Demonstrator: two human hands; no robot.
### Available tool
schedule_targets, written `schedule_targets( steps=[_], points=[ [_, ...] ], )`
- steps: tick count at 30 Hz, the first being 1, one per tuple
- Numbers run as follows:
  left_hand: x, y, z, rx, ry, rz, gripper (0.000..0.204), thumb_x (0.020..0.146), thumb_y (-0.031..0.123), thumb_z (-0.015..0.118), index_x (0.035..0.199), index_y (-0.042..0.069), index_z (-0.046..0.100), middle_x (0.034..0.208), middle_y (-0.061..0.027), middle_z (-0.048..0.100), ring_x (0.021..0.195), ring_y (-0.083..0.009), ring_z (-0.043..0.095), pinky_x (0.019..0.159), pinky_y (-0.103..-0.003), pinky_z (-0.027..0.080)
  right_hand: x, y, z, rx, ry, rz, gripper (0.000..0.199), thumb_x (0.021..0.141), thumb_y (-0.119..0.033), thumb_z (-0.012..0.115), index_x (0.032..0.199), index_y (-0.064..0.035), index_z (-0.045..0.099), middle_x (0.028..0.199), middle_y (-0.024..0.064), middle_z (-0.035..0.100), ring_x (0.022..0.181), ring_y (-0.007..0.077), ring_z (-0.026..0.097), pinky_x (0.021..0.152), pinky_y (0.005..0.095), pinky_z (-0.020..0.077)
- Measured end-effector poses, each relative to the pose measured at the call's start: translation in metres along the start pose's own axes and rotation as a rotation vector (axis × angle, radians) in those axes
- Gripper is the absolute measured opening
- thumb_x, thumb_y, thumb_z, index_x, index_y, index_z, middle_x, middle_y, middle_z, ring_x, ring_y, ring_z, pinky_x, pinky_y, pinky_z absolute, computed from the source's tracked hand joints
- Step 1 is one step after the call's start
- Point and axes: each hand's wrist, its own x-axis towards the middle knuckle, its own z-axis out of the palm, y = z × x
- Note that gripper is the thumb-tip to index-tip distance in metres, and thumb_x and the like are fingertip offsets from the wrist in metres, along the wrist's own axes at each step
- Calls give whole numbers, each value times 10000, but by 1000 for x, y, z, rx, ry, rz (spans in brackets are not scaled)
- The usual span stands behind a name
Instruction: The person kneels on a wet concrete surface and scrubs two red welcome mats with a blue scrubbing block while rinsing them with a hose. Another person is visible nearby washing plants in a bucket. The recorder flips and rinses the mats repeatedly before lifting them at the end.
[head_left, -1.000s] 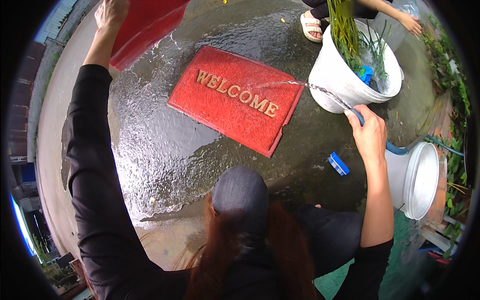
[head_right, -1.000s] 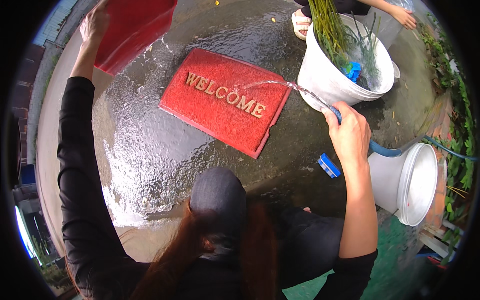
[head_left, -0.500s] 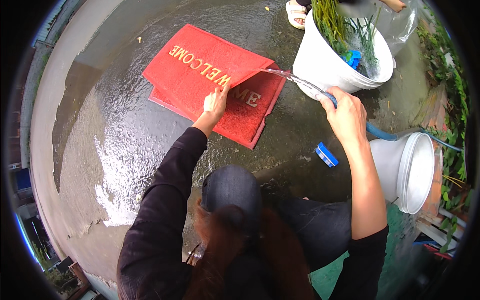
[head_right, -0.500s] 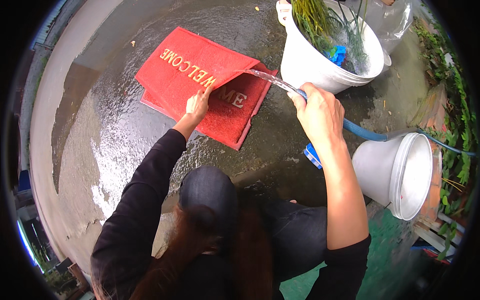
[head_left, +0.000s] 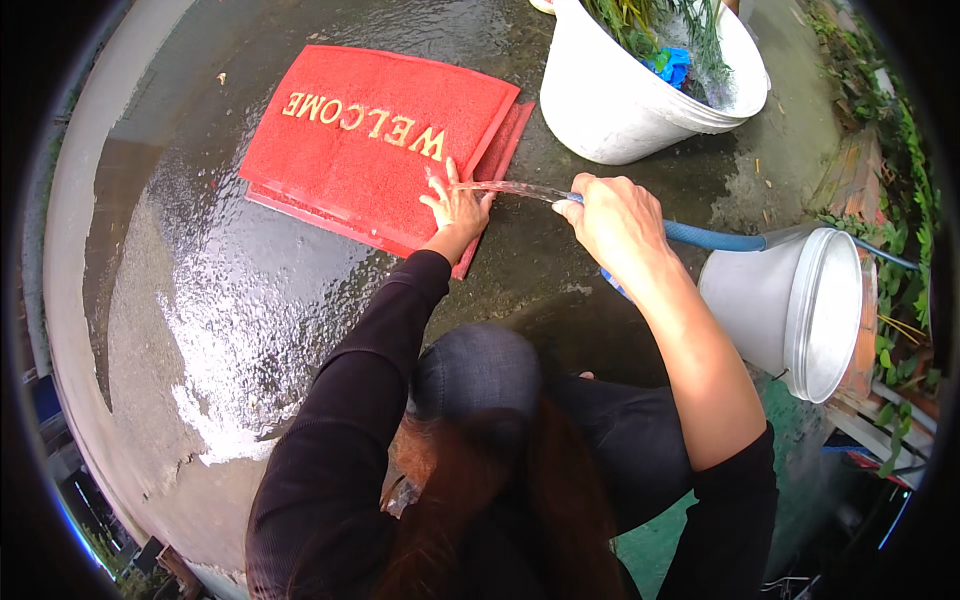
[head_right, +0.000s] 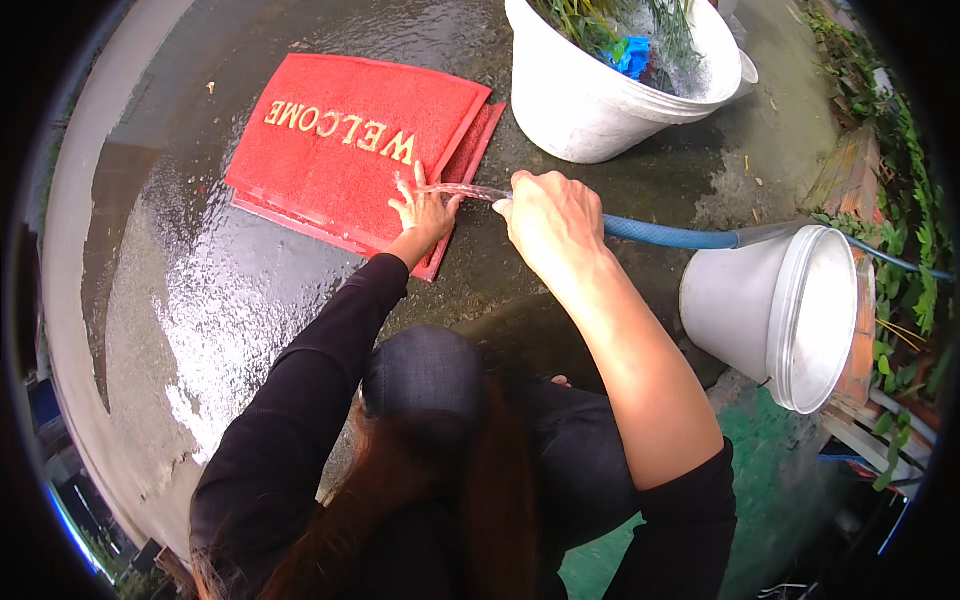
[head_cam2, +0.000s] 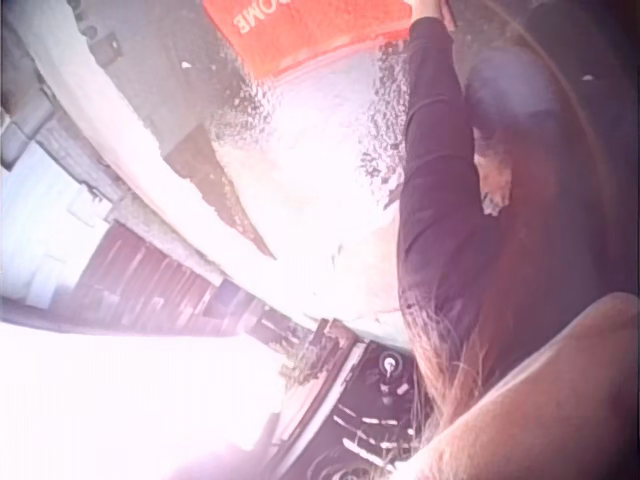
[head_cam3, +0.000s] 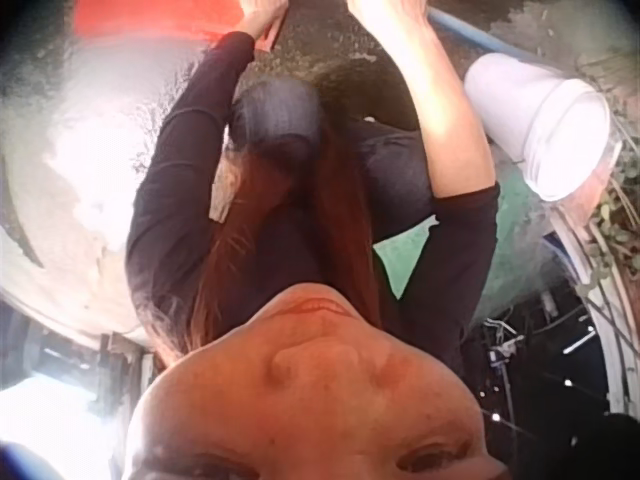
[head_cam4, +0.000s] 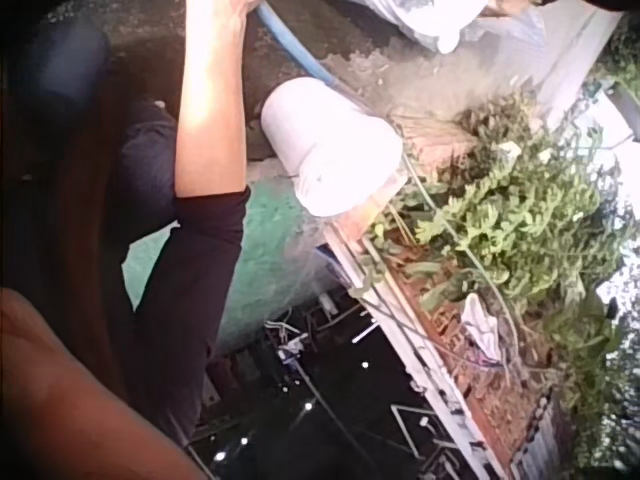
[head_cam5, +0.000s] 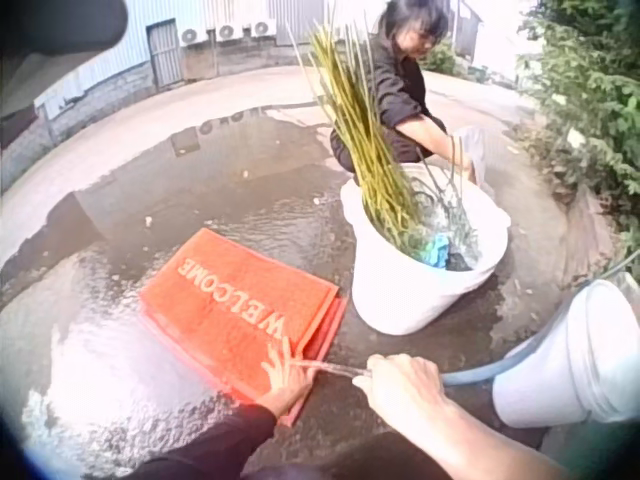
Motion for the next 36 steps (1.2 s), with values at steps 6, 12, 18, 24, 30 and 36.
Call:
schedule_targets(
  steps=[6,12,18,24,30,36],
  points=[
    [-3,-7,36,206,299,74,661,840,518,396,1349,111,286,1453,-131,29,1312,-415,-2,893,-738,56,4,0,1,15,24,-17,245,770,-243,619,743,-1,594,627,180,594,650,360,608,601,436,474],
    [15,3,37,424,196,58,600,830,345,422,1319,14,316,1426,-229,70,1305,-442,2,877,-756,23,8,-4,-1,29,25,-16,252,772,-253,616,744,-3,594,627,182,593,652,358,608,607,437,472],
    [9,24,-5,363,122,52,609,809,277,417,1326,-20,293,1438,-211,-13,1305,-441,-54,868,-763,39,10,-1,-7,33,44,20,246,774,-255,614,757,-10,595,633,183,595,653,356,609,606,436,472],
    [0,14,-3,264,160,2,581,814,278,416,1318,6,314,1431,-226,-56,1300,-457,-56,869,-761,54,3,5,-11,79,57,6,227,760,-232,628,764,-7,592,641,180,598,642,353,611,592,433,478],
    [21,13,-7,242,24,-86,631,758,215,490,1332,26,306,1436,-219,-6,1280,-498,-62,878,-753,53,2,7,-19,129,106,-11,233,774,-240,614,750,-11,579,629,171,590,632,369,591,594,455,462],
    [29,-2,-10,101,-9,-130,512,766,187,471,1266,88,422,1409,-175,193,1155,-402,418,914,-723,103,3,0,-26,148,190,-73,232,761,-243,623,734,-18,575,625,178,595,623,360,609,559,441,475]
  ],
)
